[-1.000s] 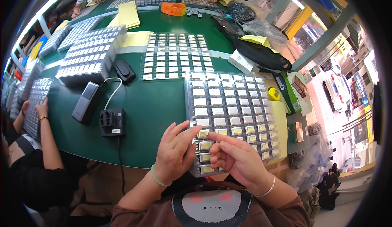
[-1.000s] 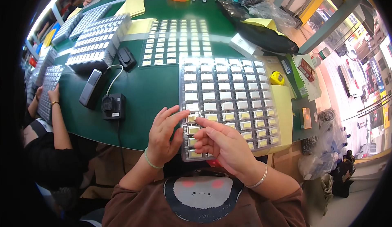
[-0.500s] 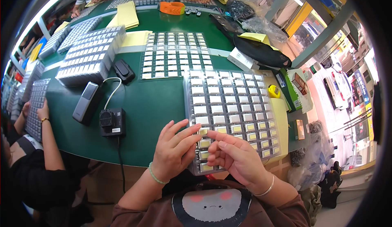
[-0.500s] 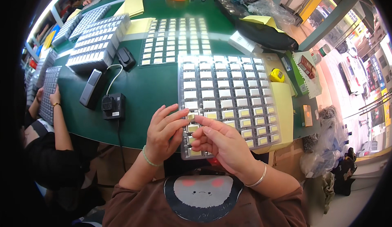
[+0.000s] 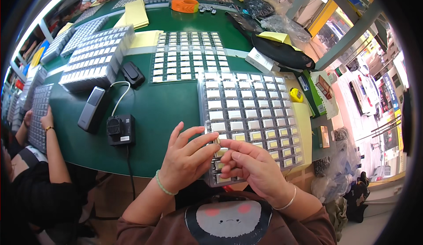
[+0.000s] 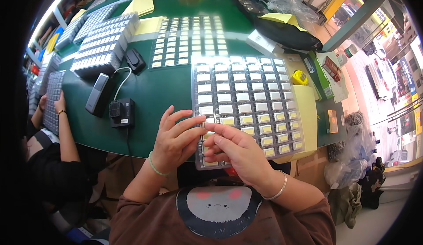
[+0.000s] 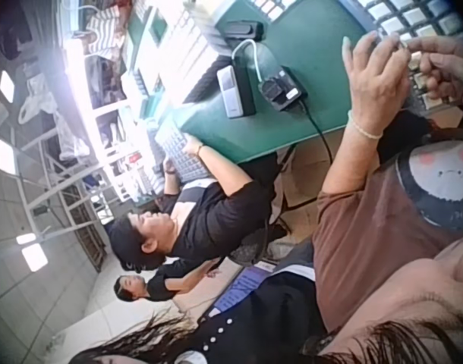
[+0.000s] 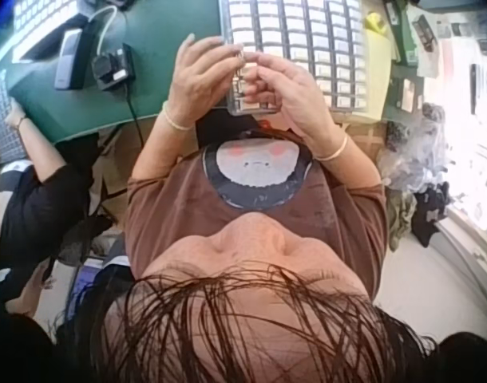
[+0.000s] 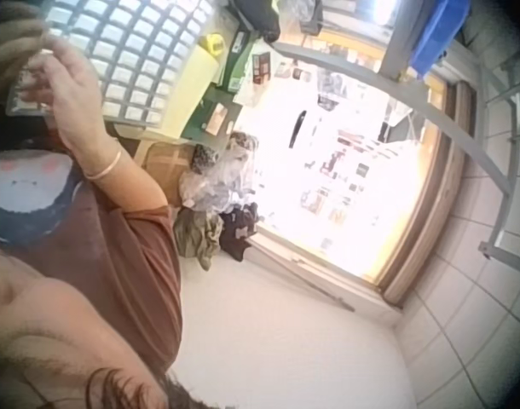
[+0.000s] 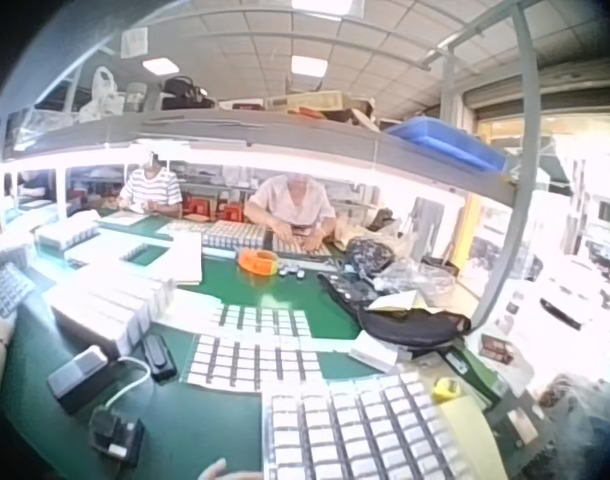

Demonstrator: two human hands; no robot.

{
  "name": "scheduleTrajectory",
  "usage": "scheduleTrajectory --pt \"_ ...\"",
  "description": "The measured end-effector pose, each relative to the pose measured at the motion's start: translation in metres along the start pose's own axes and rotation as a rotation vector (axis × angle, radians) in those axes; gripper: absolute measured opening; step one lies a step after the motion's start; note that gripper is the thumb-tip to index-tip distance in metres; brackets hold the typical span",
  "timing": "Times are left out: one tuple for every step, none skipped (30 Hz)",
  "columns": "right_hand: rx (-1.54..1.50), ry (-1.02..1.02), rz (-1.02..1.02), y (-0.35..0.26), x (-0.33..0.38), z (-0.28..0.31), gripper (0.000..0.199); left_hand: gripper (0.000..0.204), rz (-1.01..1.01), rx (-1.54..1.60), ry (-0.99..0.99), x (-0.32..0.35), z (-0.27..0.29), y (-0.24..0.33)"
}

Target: The person places small yellow rectangular components into a grid-like tray. They repeatedly pick up the components from a stack of yellow paper and insert them into the slots of the tray. The person works continuously on filling the tray with these items.

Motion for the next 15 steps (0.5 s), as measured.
scheduleTrajectory --pt "-0.009 -0.004 0.004 0.0010 0.0000 0.0009 0.041 0.029 0.004 0.007 -0.002 0.0006 -0.0003 0.0000" --pt "-0.017 -0.008 0.009 0.0020 0.0000 0.0023 0.041 0.029 0.009 0.013 -0.002 0.0013 -0.0009 -0.0001" --pt "-0.025 -0.012 0.014 0.0025 0.0001 0.0030 0.041 0.028 0.013 0.020 -0.002 0.0017 -0.0011 -0.0001" --pt "-0.040 -0.014 0.022 0.0023 -0.0001 0.0025 0.041 0.028 0.018 0.030 -0.004 0.0016 -0.0009 0.0000" --pt "-0.056 -0.017 0.029 0.0022 -0.0007 0.0019 0.041 0.027 0.024 0.041 -0.006 0.0016 -0.0005 0.0004" --pt "-0.072 -0.020 0.036 0.0022 -0.0011 0.0016 0.041 0.027 0.030 0.051 -0.009 0.0015 -0.0002 0.0008" --pt "-0.098 -0.018 0.037 0.0024 -0.0012 0.0019 0.042 0.024 0.034 0.080 0.006 0.0009 -0.0001 0.0014" --pt "-0.122 -0.018 0.038 0.0020 -0.0011 0.0015 0.042 0.022 0.038 0.109 0.023 0.0000 0.0004 0.0022" --pt "-0.146 -0.018 0.039 0.0017 -0.0010 0.0012 0.042 0.020 0.042 0.137 0.040 -0.0007 0.0009 0.0025" --pt "-0.174 -0.038 0.045 0.0023 -0.0010 0.0019 0.042 0.020 0.038 0.166 0.054 -0.0009 0.0012 0.0021" --pt "-0.203 -0.055 0.052 0.0044 -0.0014 0.0044 0.041 0.020 0.032 0.197 0.066 -0.0010 0.0002 0.0012" --pt "-0.233 -0.073 0.059 0.0057 -0.0018 0.0062 0.041 0.021 0.027 0.227 0.078 -0.0011 -0.0007 0.0005" --pt "-0.237 -0.075 0.057 0.0061 -0.0022 0.0071 0.042 0.021 0.031 0.256 0.093 -0.0011 -0.0015 0.0001" --pt "-0.241 -0.079 0.052 0.0064 -0.0028 0.0077 0.042 0.021 0.037 0.283 0.107 -0.0005 -0.0017 0.0002" --pt "-0.246 -0.083 0.048 0.0065 -0.0031 0.0078 0.042 0.022 0.043 0.310 0.122 0.0001 -0.0017 0.0003"
Point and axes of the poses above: each hand's wrist, its own x-axis away from the middle knuckle, its own z-axis out of the back of the hand, y = z × x, the point moved 1 cm from there along -x, towards the middle knuckle, and after that the axes turned 4 degrees about -z, right-handed, at the moved point
